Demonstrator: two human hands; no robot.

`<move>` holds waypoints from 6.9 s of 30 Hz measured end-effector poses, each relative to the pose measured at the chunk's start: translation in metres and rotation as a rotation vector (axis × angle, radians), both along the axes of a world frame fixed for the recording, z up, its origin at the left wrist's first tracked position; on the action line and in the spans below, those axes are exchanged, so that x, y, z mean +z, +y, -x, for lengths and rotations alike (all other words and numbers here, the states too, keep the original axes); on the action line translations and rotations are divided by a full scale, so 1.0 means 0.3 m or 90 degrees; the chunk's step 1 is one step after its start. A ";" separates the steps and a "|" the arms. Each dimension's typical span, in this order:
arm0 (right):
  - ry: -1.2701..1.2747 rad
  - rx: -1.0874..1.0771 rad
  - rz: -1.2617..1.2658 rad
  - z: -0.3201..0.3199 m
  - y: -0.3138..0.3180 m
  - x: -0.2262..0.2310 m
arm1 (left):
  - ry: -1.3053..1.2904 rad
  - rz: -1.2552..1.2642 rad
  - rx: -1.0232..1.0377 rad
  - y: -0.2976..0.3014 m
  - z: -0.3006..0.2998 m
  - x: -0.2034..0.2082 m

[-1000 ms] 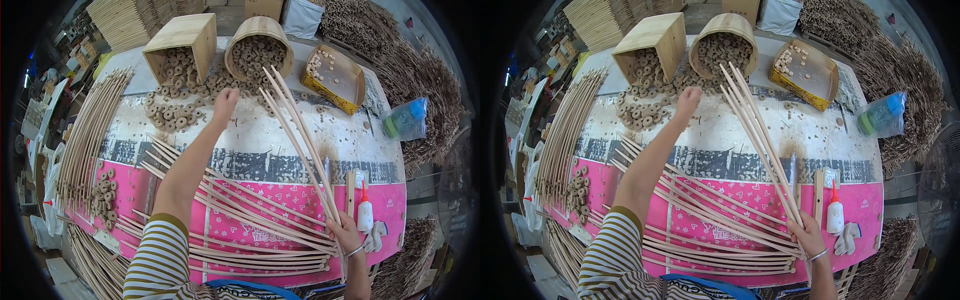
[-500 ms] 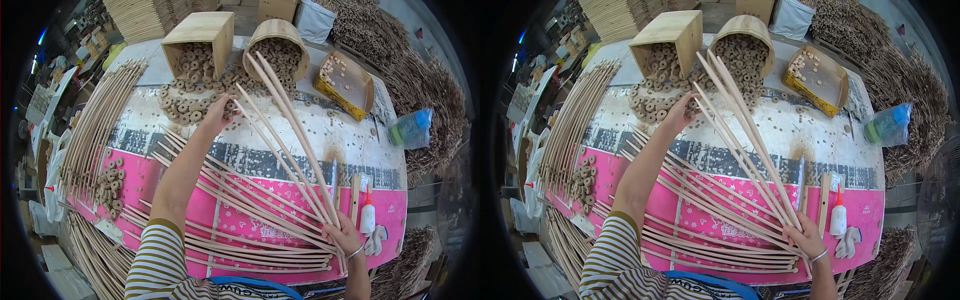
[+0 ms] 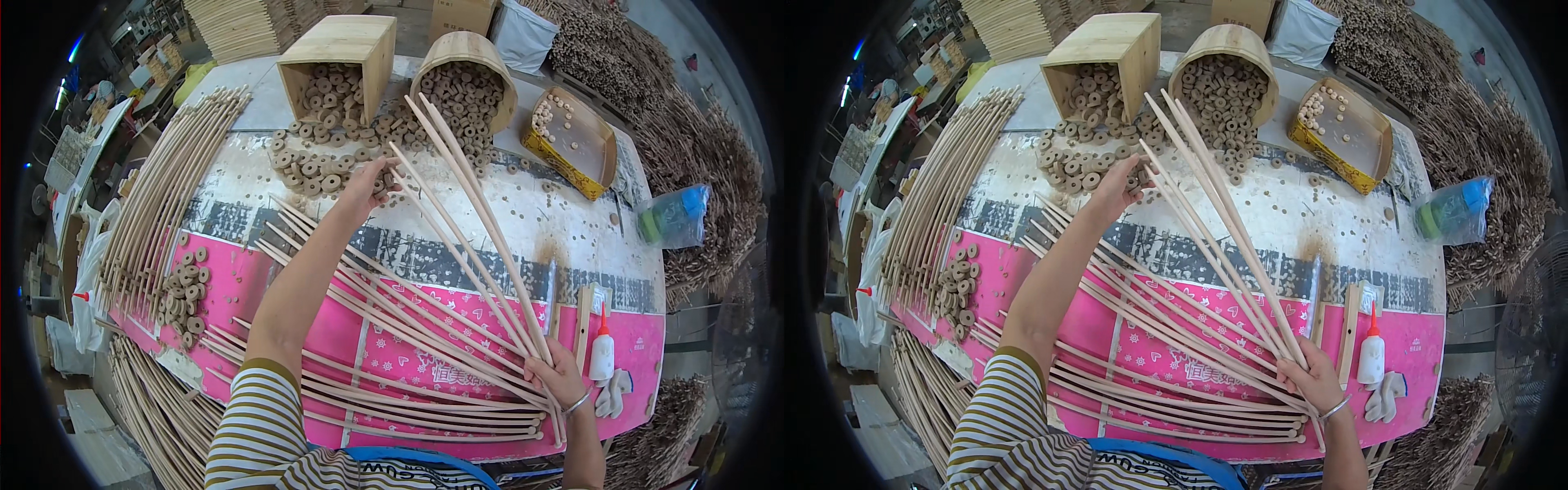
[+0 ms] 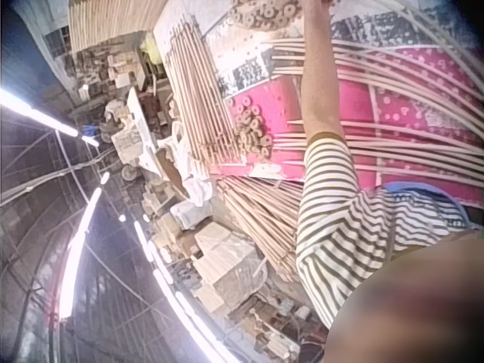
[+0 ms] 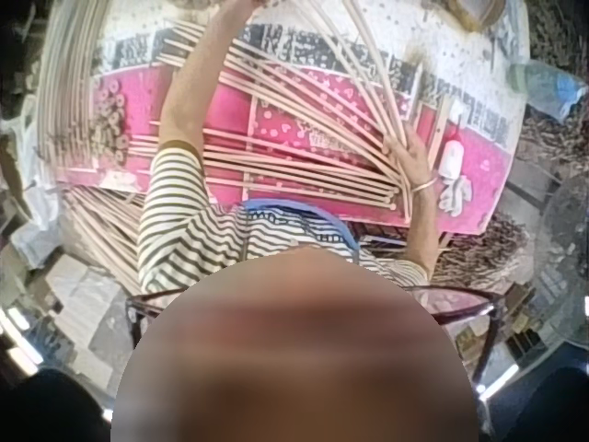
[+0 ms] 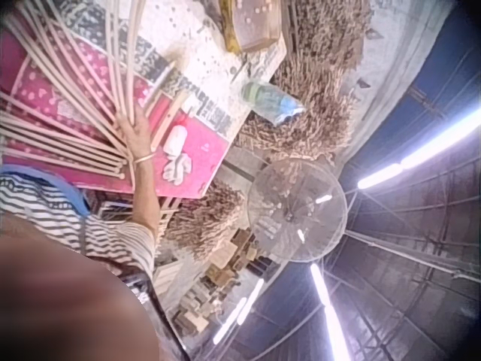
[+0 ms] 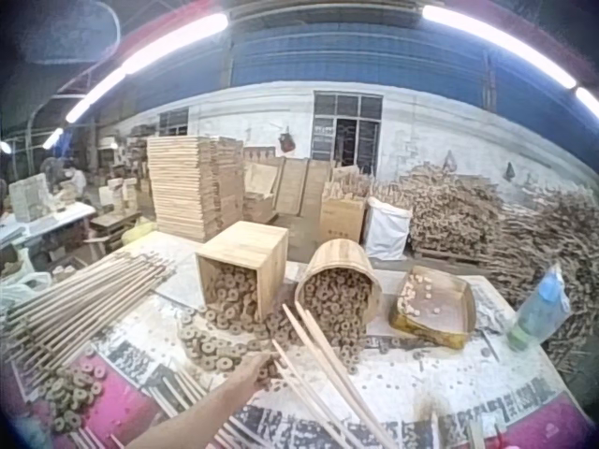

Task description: Assembling a wooden lattice structure by threading circular connectors onto wooden rods.

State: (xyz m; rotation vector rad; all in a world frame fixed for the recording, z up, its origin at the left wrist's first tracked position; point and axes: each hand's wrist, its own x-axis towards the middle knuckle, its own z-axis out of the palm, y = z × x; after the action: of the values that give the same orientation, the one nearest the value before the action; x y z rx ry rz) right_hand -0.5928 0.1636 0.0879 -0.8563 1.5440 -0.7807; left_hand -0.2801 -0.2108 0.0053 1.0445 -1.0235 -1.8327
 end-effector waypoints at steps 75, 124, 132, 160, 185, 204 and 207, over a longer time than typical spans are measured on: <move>0.039 -0.013 0.116 -0.051 -0.159 -0.082 | -0.626 0.463 0.188 -0.028 -0.175 -0.079; 0.266 0.090 0.318 -0.086 -0.219 -0.072 | -0.143 0.023 -0.030 0.260 -0.177 0.043; 0.026 0.123 0.119 -0.129 -0.119 0.020 | 0.181 -0.070 0.078 0.175 -0.327 0.037; -0.032 0.149 0.059 -0.161 -0.079 -0.005 | -0.070 0.013 0.072 0.284 -0.225 0.100; 0.168 0.135 0.184 -0.106 0.010 -0.030 | 0.148 0.024 0.237 0.245 -0.361 0.045; 0.161 0.112 0.214 -0.230 -0.073 -0.019 | 0.199 0.040 0.084 0.341 -0.229 0.143; 0.205 0.133 0.279 -0.287 -0.152 -0.022 | 0.236 0.052 0.005 0.425 -0.109 0.181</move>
State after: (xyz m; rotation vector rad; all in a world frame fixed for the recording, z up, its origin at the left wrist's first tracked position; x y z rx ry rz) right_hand -0.5068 0.1180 0.0812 -1.5022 1.5483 -0.8720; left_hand -0.2475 -0.0832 0.0596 0.6258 -0.8593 -1.8715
